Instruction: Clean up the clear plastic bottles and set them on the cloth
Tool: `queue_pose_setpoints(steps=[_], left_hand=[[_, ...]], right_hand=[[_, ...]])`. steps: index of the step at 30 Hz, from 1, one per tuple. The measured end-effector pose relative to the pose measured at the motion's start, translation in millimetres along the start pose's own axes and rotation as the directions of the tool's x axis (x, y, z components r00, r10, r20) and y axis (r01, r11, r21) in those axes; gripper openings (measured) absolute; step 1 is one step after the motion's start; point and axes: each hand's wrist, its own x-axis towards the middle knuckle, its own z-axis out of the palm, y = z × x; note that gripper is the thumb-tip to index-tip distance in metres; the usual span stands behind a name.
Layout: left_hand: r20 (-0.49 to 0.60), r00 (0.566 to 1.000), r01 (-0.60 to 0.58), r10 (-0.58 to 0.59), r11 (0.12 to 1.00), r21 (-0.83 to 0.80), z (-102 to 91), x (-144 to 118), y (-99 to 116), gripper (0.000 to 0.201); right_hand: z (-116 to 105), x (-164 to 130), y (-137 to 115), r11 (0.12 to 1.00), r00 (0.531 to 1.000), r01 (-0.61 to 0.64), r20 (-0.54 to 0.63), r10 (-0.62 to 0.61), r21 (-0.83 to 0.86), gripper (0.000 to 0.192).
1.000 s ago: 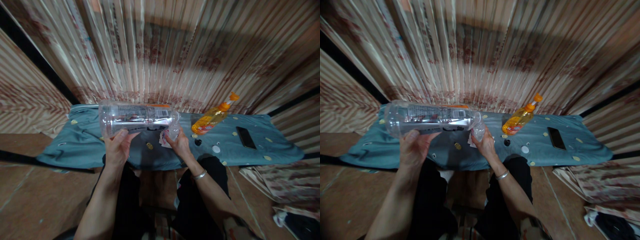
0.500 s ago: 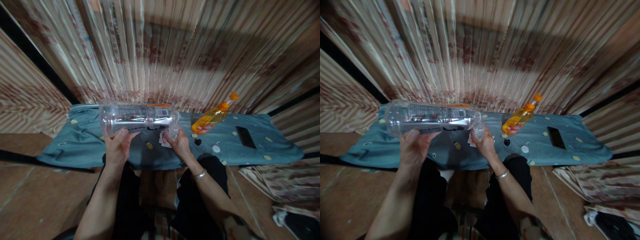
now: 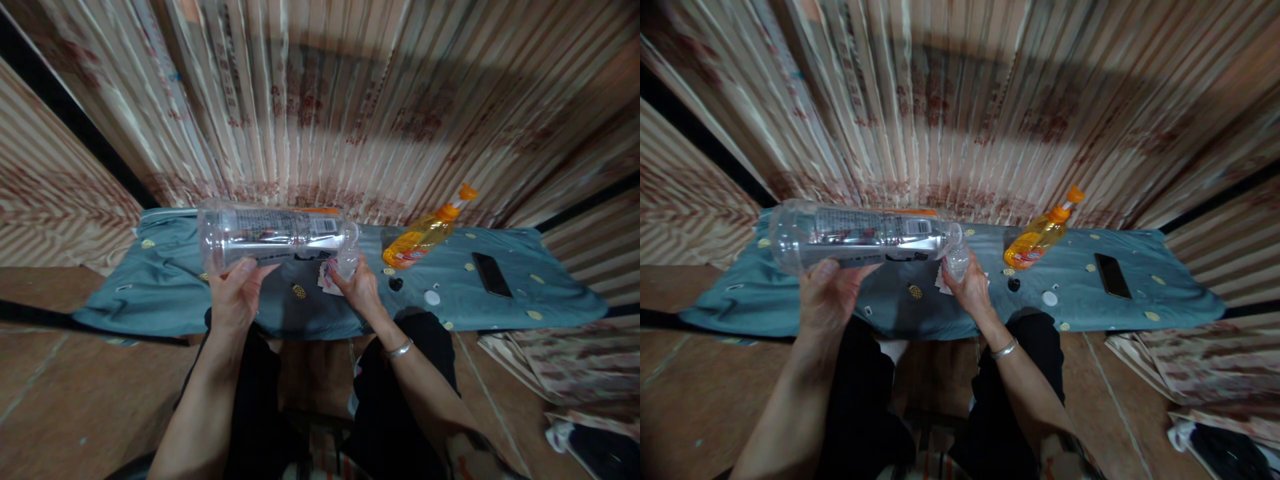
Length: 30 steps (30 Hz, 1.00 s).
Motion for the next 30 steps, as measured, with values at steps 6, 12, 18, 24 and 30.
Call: queue_pose_setpoints(steps=[6, 12, 18, 24, 30], left_hand=[[-0.002, 1.000, -0.004, 0.004, 1.000, -0.022, 1.8, 0.1, -0.2, 0.077], [-0.010, 1.000, -0.008, 0.008, 0.999, -0.035, 1.2, 0.7, -1.7, 0.081], [0.005, 1.000, 0.011, -0.011, 1.000, -0.006, 1.8, -0.3, -0.6, 0.078], [-0.001, 1.000, 0.001, -0.001, 1.000, -0.016, 4.1, -0.4, 1.1, 0.077], [0.006, 1.000, -0.007, 0.007, 1.000, -0.013, 0.3, 0.0, -1.3, 0.079]], right_hand=[[-0.5, 0.1, -1.0, 1.000, 1.000, 0.000, 0.007, 0.000, 0.007, 0.071], [-0.9, 0.6, -1.7, 1.000, 1.000, -0.003, 0.009, 0.003, -0.009, 0.074], [0.2, 0.0, -0.6, 1.000, 1.000, -0.012, -0.003, 0.012, -0.024, 0.068], [-0.2, 0.5, -0.8, 1.000, 1.000, -0.003, 0.004, 0.003, -0.011, 0.071], [-0.8, 0.7, -2.5, 1.000, 1.000, -0.016, 0.004, 0.016, 0.006, 0.072]])
